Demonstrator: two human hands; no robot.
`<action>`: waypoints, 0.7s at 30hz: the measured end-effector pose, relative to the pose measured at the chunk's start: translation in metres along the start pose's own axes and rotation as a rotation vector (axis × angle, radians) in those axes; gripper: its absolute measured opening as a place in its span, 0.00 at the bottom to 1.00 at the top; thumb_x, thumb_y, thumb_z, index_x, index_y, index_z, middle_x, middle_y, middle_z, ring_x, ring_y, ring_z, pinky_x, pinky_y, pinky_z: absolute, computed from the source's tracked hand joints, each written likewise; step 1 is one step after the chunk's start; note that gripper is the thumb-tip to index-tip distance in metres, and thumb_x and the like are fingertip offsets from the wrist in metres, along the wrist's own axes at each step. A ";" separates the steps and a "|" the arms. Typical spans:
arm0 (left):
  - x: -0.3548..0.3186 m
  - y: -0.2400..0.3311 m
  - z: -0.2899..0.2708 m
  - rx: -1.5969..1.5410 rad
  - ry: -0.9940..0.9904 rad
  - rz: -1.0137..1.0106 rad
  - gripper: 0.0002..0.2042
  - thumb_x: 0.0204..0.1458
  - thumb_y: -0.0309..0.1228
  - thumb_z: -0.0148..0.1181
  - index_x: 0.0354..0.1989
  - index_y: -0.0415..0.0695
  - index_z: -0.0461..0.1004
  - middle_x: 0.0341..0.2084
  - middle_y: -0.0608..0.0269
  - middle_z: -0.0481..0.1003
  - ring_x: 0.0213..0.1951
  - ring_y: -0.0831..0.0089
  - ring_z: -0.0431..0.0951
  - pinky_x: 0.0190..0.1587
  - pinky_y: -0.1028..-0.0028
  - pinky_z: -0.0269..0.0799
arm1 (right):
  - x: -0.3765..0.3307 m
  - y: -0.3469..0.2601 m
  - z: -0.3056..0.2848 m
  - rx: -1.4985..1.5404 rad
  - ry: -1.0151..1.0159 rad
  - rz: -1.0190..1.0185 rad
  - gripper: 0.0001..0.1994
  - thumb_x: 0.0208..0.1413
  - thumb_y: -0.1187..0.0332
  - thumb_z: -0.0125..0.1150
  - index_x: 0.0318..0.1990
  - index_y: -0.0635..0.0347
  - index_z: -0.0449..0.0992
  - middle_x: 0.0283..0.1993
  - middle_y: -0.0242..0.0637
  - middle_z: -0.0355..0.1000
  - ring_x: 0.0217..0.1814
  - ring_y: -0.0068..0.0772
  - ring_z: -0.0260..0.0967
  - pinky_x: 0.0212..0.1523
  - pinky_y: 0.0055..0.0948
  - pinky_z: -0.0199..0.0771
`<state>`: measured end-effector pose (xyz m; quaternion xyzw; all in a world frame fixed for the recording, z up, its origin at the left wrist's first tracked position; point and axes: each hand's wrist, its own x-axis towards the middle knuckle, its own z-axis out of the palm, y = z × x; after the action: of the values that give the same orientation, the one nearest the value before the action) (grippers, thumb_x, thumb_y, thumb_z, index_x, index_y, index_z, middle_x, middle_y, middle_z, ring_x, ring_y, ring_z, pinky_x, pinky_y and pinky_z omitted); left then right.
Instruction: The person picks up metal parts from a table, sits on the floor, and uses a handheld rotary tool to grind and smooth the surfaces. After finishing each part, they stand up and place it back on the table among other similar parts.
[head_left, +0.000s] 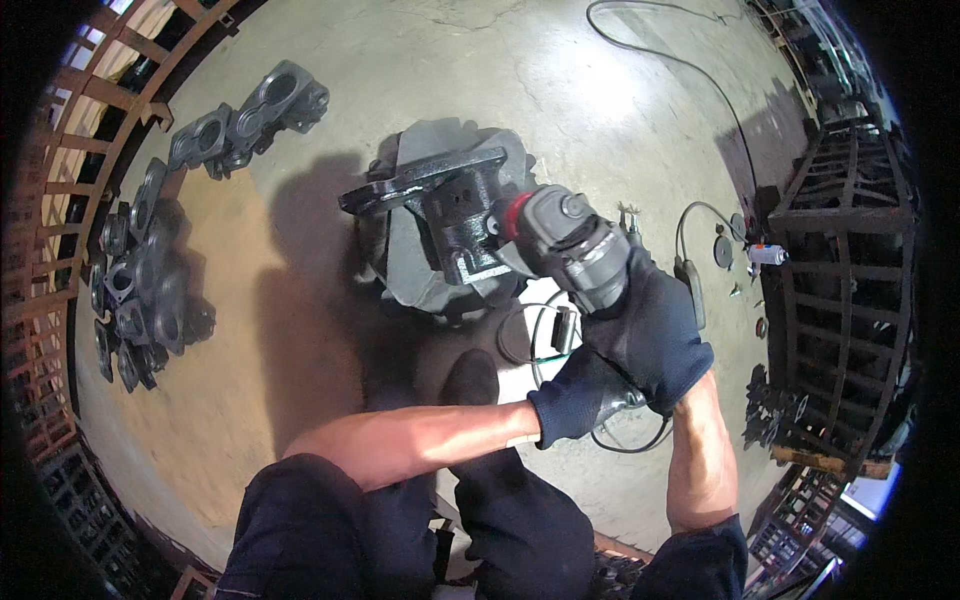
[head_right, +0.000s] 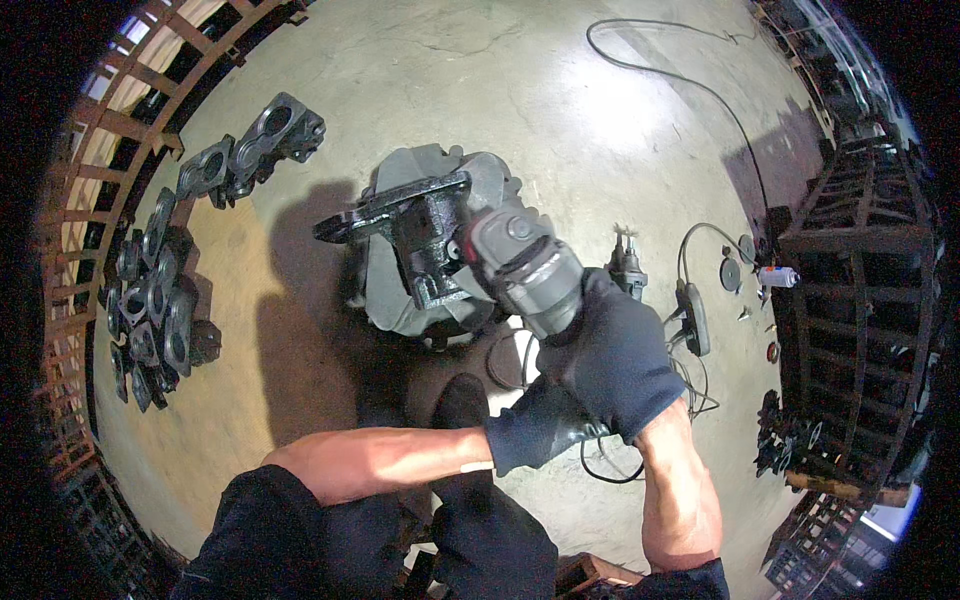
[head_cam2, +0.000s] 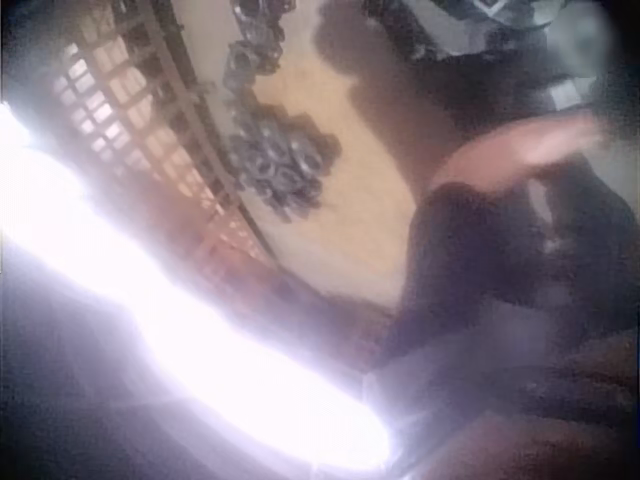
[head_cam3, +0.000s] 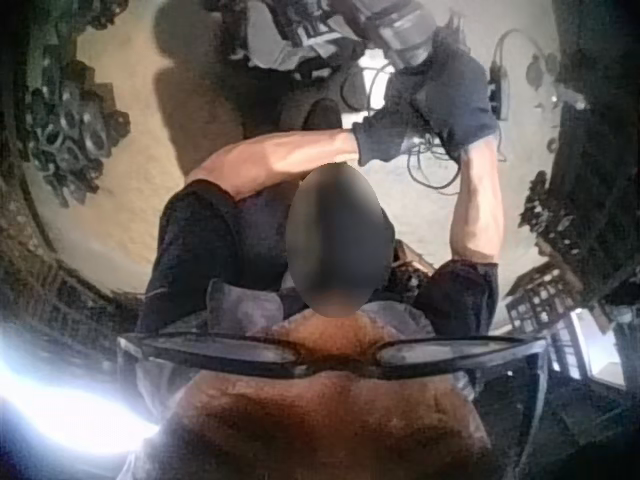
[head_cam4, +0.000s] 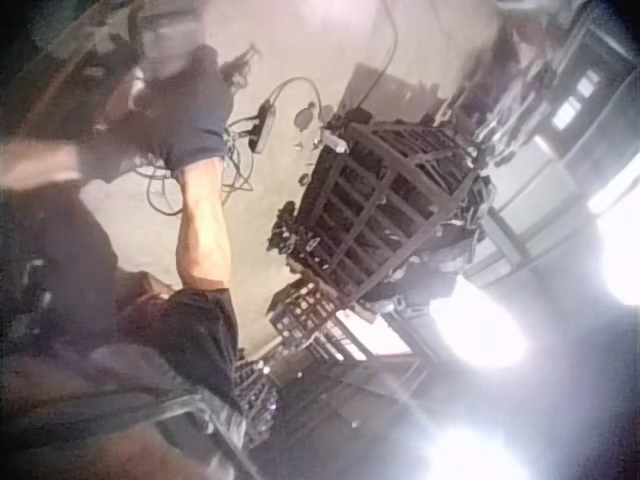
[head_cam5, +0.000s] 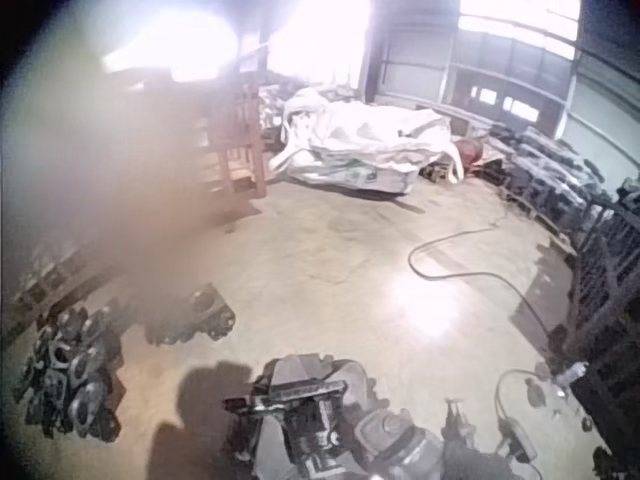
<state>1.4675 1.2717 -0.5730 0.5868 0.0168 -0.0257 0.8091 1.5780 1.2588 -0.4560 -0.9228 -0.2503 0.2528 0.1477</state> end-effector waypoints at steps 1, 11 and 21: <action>0.000 -0.006 0.001 -0.021 -0.021 -0.010 0.15 0.52 0.31 0.66 0.47 0.39 0.77 0.43 0.55 0.80 0.47 0.65 0.77 0.53 0.66 0.70 | 0.001 0.000 0.000 0.007 0.010 0.019 0.23 0.38 0.63 0.71 0.41 0.64 0.71 0.34 0.55 0.77 0.39 0.58 0.78 0.40 0.43 0.78; -0.014 -0.011 0.029 -0.219 -0.045 0.009 0.13 0.52 0.32 0.66 0.45 0.41 0.77 0.43 0.55 0.79 0.48 0.63 0.77 0.53 0.65 0.70 | -0.032 0.021 0.008 0.103 0.127 0.005 0.25 0.37 0.66 0.72 0.44 0.64 0.71 0.35 0.52 0.78 0.40 0.54 0.79 0.40 0.39 0.78; 0.006 -0.011 0.021 -0.339 -0.032 -0.055 0.12 0.50 0.28 0.67 0.42 0.38 0.77 0.38 0.57 0.80 0.43 0.69 0.78 0.49 0.67 0.72 | -0.014 0.011 -0.004 0.055 0.107 0.076 0.23 0.40 0.66 0.70 0.44 0.66 0.73 0.36 0.54 0.78 0.40 0.53 0.79 0.40 0.40 0.79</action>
<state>1.4729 1.2480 -0.5769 0.4409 0.0242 -0.0541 0.8956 1.5738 1.2415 -0.4512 -0.9394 -0.1999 0.2151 0.1767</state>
